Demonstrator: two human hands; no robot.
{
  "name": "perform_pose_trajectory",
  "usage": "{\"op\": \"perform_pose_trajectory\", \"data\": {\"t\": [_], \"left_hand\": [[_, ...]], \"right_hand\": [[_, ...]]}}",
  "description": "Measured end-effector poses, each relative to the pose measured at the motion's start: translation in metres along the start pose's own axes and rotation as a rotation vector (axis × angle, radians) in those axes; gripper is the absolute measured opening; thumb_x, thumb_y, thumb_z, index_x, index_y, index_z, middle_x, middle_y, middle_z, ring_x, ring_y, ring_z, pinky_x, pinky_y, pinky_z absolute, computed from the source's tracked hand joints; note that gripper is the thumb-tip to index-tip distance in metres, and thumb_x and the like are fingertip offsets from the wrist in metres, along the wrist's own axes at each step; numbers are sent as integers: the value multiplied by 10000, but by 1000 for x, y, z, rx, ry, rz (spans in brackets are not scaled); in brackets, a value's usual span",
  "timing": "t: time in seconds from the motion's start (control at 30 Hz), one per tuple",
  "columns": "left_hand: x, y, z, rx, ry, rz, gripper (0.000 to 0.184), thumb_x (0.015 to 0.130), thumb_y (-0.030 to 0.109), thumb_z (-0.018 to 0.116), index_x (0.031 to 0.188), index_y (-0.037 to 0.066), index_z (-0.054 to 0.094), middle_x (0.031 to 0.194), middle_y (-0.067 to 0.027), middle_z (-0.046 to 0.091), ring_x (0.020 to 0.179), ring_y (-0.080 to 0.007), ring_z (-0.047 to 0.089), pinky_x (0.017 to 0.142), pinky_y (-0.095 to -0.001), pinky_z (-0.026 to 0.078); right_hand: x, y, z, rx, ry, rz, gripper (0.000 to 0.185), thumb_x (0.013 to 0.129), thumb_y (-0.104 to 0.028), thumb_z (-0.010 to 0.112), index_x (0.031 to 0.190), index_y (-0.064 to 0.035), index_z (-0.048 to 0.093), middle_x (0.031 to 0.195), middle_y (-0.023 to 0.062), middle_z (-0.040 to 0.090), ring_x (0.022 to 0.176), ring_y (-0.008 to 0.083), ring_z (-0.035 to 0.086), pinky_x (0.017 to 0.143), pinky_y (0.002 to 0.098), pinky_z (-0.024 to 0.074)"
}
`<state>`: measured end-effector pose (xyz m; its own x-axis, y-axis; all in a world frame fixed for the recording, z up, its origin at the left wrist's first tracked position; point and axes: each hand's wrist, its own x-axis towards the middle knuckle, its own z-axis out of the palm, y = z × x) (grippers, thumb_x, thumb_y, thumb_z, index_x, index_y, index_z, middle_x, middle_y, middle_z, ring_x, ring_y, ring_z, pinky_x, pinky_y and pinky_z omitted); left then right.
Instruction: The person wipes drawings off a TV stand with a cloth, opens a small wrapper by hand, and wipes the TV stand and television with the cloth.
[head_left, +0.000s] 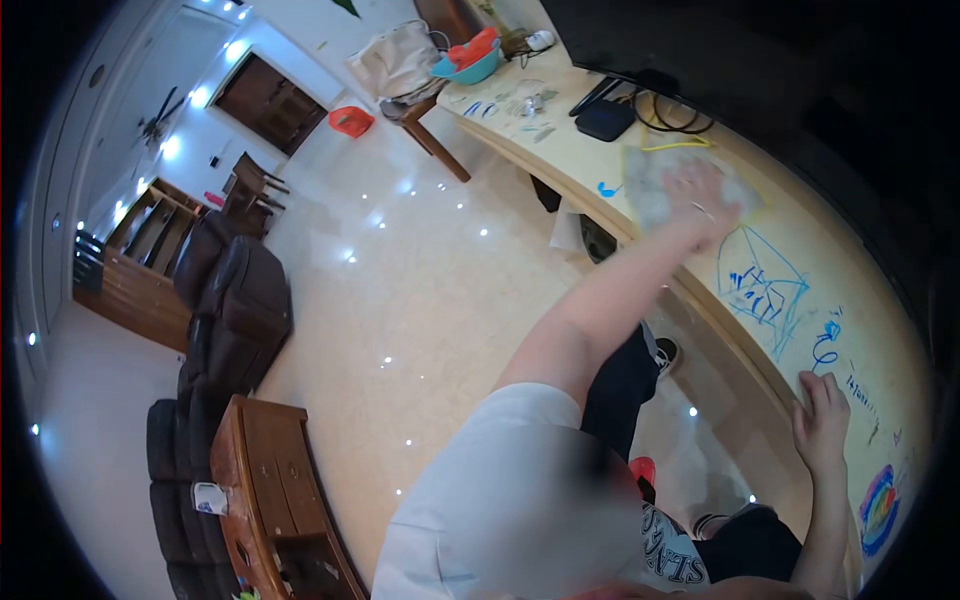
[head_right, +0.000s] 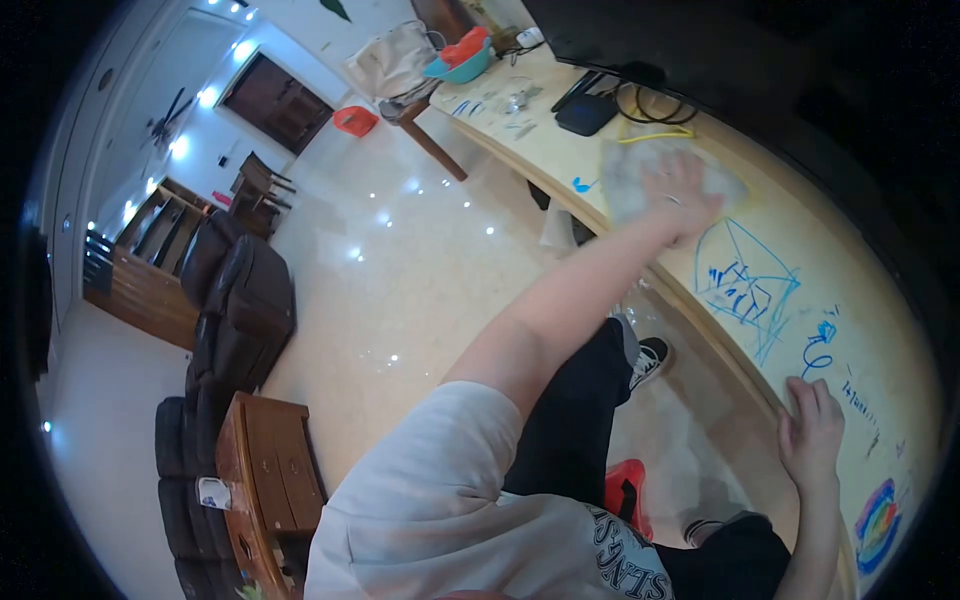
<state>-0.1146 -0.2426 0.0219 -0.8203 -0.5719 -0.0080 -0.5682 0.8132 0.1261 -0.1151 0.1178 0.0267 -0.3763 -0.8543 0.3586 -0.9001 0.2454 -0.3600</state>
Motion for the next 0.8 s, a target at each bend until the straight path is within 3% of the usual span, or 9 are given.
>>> {"op": "perform_pose_trajectory", "data": {"t": [0.13,0.2,0.3,0.4,0.53,0.67,0.8], "left_hand": [[-68,91,-6,-66,-138,386,775,901,546,405,1509,110,201,1580,-132,127,1455,-368,66,1113,-638,34],[-97,116,14,-68,-197,741,751,891,562,412,1502,159,243,1579,-108,152,1456,-356,70,1121,-628,20],[-115,121,46,-191,-127,985,734,882,586,418,1488,193,289,1574,-101,173,1456,-360,68,1130,-612,9],[-86,98,53,-222,-73,963,741,868,611,427,1477,203,316,1568,-93,200,1451,-367,86,1139,-590,8],[-39,37,7,-69,-43,591,762,876,628,395,1480,173,305,1562,-97,215,1442,-368,121,1141,-566,42],[20,-42,7,-125,55,144,754,903,602,366,1503,163,243,1571,-105,182,1447,-351,119,1139,-566,48],[23,-51,-7,-77,17,-52,763,914,580,361,1514,138,196,1581,-124,128,1452,-349,107,1138,-575,49]], "right_hand": [[-3,1,0,-38,-3,-5,336,713,17,619,1038,-32,550,884,153,511,767,356,532,658,433,416],[-5,4,2,-28,16,-32,273,743,-1,617,1006,-30,548,858,152,510,754,354,527,652,430,411],[-9,9,2,9,58,-65,167,789,-34,611,939,-26,540,798,147,502,718,347,515,631,424,396],[-15,9,2,-11,77,-60,108,813,-67,614,866,-30,527,735,137,489,664,335,496,597,417,370],[-23,14,4,-89,34,-102,126,819,-95,626,778,-48,517,681,121,480,604,323,470,565,410,345],[-23,14,4,-89,31,-131,156,823,-98,628,725,-60,513,655,114,480,588,319,468,558,407,348],[-19,11,5,-79,36,-136,164,821,-104,635,721,-61,513,648,114,476,580,316,467,551,408,347]]}}
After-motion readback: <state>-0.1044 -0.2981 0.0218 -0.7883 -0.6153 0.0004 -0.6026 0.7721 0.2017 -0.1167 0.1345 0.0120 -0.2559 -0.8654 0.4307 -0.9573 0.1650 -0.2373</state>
